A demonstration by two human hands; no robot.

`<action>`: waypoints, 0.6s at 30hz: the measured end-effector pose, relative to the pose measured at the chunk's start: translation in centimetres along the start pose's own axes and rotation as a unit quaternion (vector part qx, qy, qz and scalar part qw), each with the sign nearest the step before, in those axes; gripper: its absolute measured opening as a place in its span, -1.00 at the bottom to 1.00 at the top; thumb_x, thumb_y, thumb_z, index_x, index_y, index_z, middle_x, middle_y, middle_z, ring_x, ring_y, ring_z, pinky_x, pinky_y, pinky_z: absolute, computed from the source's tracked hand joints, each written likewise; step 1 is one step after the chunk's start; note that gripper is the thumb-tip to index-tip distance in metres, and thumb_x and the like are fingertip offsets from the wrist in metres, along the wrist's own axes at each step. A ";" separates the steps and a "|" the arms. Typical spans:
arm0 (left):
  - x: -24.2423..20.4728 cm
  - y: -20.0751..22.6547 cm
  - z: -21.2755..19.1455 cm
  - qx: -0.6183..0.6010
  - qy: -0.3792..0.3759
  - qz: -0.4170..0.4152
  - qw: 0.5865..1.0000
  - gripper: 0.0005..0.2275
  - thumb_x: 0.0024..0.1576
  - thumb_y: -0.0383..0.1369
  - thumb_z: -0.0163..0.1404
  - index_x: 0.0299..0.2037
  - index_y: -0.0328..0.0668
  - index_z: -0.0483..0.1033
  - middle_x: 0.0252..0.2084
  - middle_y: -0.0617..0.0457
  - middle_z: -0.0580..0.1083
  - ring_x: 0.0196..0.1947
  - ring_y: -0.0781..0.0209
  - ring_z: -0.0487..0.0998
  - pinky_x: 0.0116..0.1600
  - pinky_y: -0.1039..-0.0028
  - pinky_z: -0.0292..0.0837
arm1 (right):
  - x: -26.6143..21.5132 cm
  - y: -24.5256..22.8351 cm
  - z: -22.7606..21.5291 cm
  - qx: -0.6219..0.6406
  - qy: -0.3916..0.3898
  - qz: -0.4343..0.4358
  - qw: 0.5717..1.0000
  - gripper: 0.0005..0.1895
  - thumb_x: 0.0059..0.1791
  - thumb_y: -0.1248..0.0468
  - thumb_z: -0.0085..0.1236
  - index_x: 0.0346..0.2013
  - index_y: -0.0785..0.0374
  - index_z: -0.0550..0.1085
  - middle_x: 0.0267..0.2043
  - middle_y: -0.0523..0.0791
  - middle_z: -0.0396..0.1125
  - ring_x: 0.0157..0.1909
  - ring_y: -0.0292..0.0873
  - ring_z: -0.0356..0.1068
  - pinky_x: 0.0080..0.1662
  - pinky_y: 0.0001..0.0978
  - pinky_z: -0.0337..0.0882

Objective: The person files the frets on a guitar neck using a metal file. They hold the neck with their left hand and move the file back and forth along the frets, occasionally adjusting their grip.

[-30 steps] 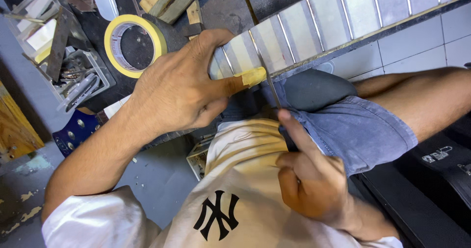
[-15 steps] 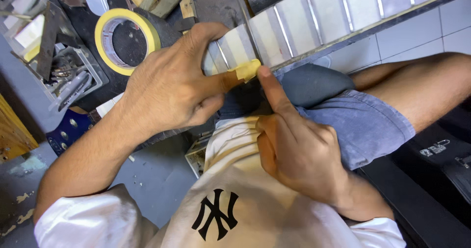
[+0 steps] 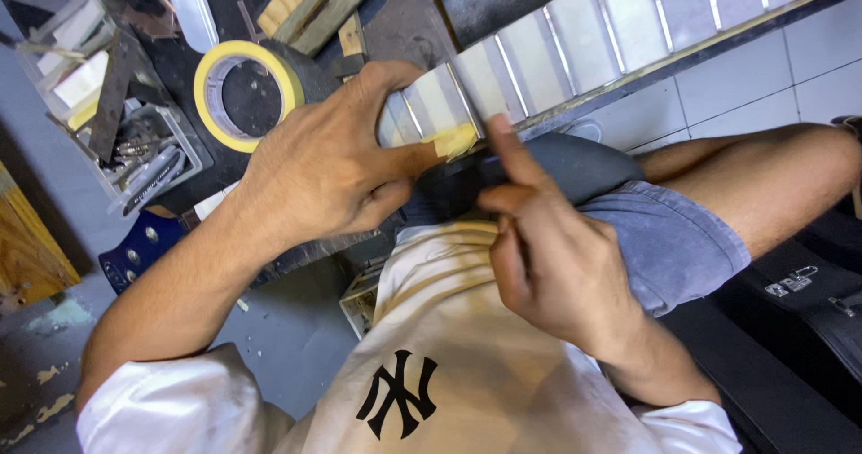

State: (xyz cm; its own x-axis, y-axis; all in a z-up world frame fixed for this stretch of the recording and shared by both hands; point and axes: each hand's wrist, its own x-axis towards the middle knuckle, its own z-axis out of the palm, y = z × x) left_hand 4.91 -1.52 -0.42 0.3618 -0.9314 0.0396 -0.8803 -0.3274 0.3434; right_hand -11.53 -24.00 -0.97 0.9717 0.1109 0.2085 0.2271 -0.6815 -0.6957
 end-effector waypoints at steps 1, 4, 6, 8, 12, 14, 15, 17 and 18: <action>0.0 -0.1 0.0 -0.018 0.005 -0.002 1.000 -0.61 0.08 -0.38 0.13 0.16 0.06 0.62 0.24 -0.34 0.27 -0.10 -0.29 0.52 -0.54 0.08 0.41 | 0.1 0.2 0.1 0.042 0.029 0.015 0.999 -0.66 0.11 0.52 -0.05 0.19 0.44 0.40 0.55 0.28 0.11 0.53 0.29 0.36 0.32 -0.15 0.60; -0.2 -0.2 0.1 -0.022 0.020 0.013 0.999 -0.72 0.15 -0.41 0.17 0.09 -0.11 0.66 0.24 -0.37 0.28 -0.18 -0.26 0.51 -0.55 0.12 0.39 | -1.4 0.5 0.5 0.102 0.050 0.051 0.992 -0.55 0.17 0.41 -0.10 0.36 0.50 0.25 0.55 0.39 0.08 0.62 0.37 0.19 0.58 0.02 0.25; -0.2 -0.1 0.2 -0.025 0.016 0.011 0.999 -0.68 0.13 -0.41 0.16 0.11 -0.06 0.66 0.24 -0.35 0.28 -0.11 -0.26 0.51 -0.52 0.10 0.41 | -3.3 0.7 1.2 0.072 0.050 0.086 0.992 -0.45 0.14 0.39 -0.04 0.43 0.50 0.20 0.55 0.29 0.15 0.58 0.27 0.26 0.54 -0.08 0.29; 0.0 -0.2 0.1 -0.023 0.016 0.010 1.000 -0.65 0.10 -0.40 0.15 0.13 -0.01 0.67 0.25 -0.33 0.27 -0.04 -0.27 0.52 -0.49 0.07 0.43 | -3.8 0.7 1.4 0.040 0.054 0.117 0.991 -0.33 0.10 0.37 0.03 0.50 0.50 0.15 0.54 0.20 0.21 0.53 0.17 0.33 0.50 -0.18 0.33; 0.0 -0.1 0.1 -0.022 0.012 0.005 1.000 -0.66 0.09 -0.38 0.17 0.11 -0.02 0.64 0.24 -0.32 0.28 -0.03 -0.27 0.52 -0.51 0.07 0.42 | -3.4 0.0 1.1 0.072 0.061 0.086 0.992 -0.47 0.11 0.44 0.01 0.40 0.53 0.29 0.30 0.18 0.40 0.20 0.07 0.50 0.29 -0.21 0.45; 0.0 0.0 0.1 -0.019 0.007 0.000 1.000 -0.64 0.07 -0.36 0.17 0.12 0.02 0.64 0.24 -0.32 0.28 0.01 -0.27 0.53 -0.48 0.05 0.45 | -4.0 -0.4 1.0 0.086 0.052 0.070 0.992 -0.47 0.12 0.46 0.01 0.40 0.53 0.28 0.20 0.17 0.43 0.06 0.03 0.52 0.20 -0.21 0.49; 0.0 0.0 0.1 -0.018 0.012 0.006 1.000 -0.66 0.11 -0.39 0.16 0.12 -0.03 0.65 0.24 -0.32 0.26 -0.12 -0.25 0.50 -0.53 0.09 0.41 | -4.3 -0.6 0.9 0.088 0.047 0.060 0.993 -0.48 0.13 0.46 -0.03 0.40 0.56 0.27 0.13 0.18 0.42 0.03 0.05 0.49 0.17 -0.23 0.48; 0.0 0.0 0.0 -0.019 0.017 0.012 1.000 -0.69 0.15 -0.42 0.14 0.12 -0.09 0.65 0.24 -0.32 0.25 -0.25 -0.22 0.48 -0.57 0.13 0.36 | -5.7 -0.7 1.0 0.090 0.040 0.049 0.994 -0.50 0.14 0.46 -0.06 0.40 0.59 0.25 0.07 0.19 0.40 -0.01 0.06 0.46 0.14 -0.25 0.47; 0.0 0.1 -0.1 -0.003 0.004 0.003 1.000 -0.67 0.14 -0.38 0.17 0.14 -0.03 0.63 0.25 -0.33 0.26 -0.20 -0.25 0.50 -0.58 0.13 0.37 | -6.7 -0.8 1.1 0.046 0.045 0.053 0.997 -0.51 0.13 0.46 -0.05 0.36 0.57 0.30 0.08 0.17 0.43 0.01 0.07 0.51 0.10 -0.26 0.52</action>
State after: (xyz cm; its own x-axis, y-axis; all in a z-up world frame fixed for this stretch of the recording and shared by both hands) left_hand 4.83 -1.52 -0.32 0.3585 -0.9323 0.0483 -0.8804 -0.3204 0.3496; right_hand -18.19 -23.41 -2.63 0.9817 -0.0273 0.1885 0.1318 -0.6170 -0.7759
